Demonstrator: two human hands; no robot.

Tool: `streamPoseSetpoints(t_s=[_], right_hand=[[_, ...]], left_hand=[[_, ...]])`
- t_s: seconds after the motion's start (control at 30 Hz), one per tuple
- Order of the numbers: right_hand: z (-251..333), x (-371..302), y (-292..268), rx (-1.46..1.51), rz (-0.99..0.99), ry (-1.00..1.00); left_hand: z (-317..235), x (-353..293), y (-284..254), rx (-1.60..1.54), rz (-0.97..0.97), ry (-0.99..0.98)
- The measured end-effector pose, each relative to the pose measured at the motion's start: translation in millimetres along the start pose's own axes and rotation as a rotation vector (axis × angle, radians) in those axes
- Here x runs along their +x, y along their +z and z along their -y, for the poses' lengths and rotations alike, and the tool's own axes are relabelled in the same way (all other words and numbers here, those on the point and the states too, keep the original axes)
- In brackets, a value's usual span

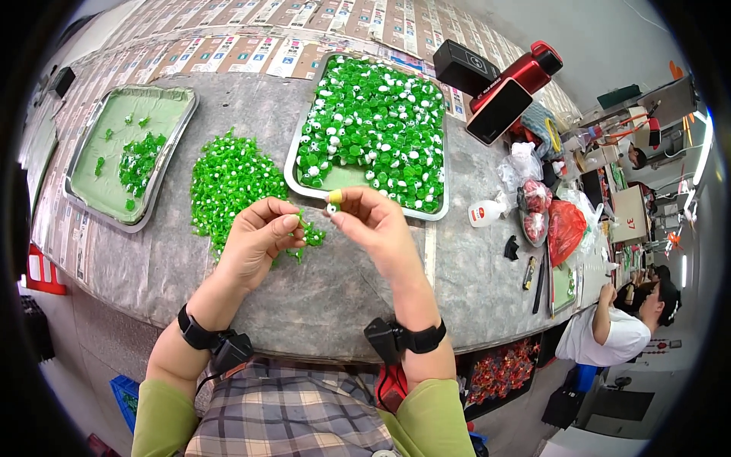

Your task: The person applies glue to small plastic pieces using a squeeze bottle and attaches small components to them by hand.

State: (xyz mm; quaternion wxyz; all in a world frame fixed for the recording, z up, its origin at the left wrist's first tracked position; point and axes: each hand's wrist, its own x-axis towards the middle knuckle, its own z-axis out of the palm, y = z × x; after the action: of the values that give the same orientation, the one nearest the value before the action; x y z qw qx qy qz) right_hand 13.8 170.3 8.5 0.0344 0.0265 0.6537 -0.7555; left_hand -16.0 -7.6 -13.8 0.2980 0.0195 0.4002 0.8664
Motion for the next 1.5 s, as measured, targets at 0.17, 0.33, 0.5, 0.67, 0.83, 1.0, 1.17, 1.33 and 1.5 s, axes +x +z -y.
streamPoseSetpoints(t_s=[0.17,0.33,0.5,0.67,0.83,1.0,1.17,1.33,1.5], right_hand=[[-5,-12,7,0.232,-0.012,0.024],[-5,-18,9,0.197,-0.056,-0.033],[-7,-20,11,0.127,-0.053,-0.044],[-7,-21,16,0.075,-0.055,-0.056],[-8,-23,15,0.092,-0.028,-0.003],[-6,-20,8,0.094,0.034,0.032],[-7,-19,8,0.035,0.046,0.042],[-11,-17,10,0.040,0.051,0.065],[-10,-14,12,0.089,0.018,0.059]], left_hand=[[1,4,3,0.121,0.010,0.028],[4,2,3,0.160,-0.013,0.030],[7,2,3,0.190,-0.018,0.044],[7,1,2,0.232,-0.002,0.091],[7,-3,7,0.549,-0.023,0.304],[3,-1,8,0.940,0.043,0.574],[0,0,8,1.090,0.066,0.710],[1,-1,6,1.146,0.055,0.767],[1,-2,6,1.037,-0.041,0.546]])
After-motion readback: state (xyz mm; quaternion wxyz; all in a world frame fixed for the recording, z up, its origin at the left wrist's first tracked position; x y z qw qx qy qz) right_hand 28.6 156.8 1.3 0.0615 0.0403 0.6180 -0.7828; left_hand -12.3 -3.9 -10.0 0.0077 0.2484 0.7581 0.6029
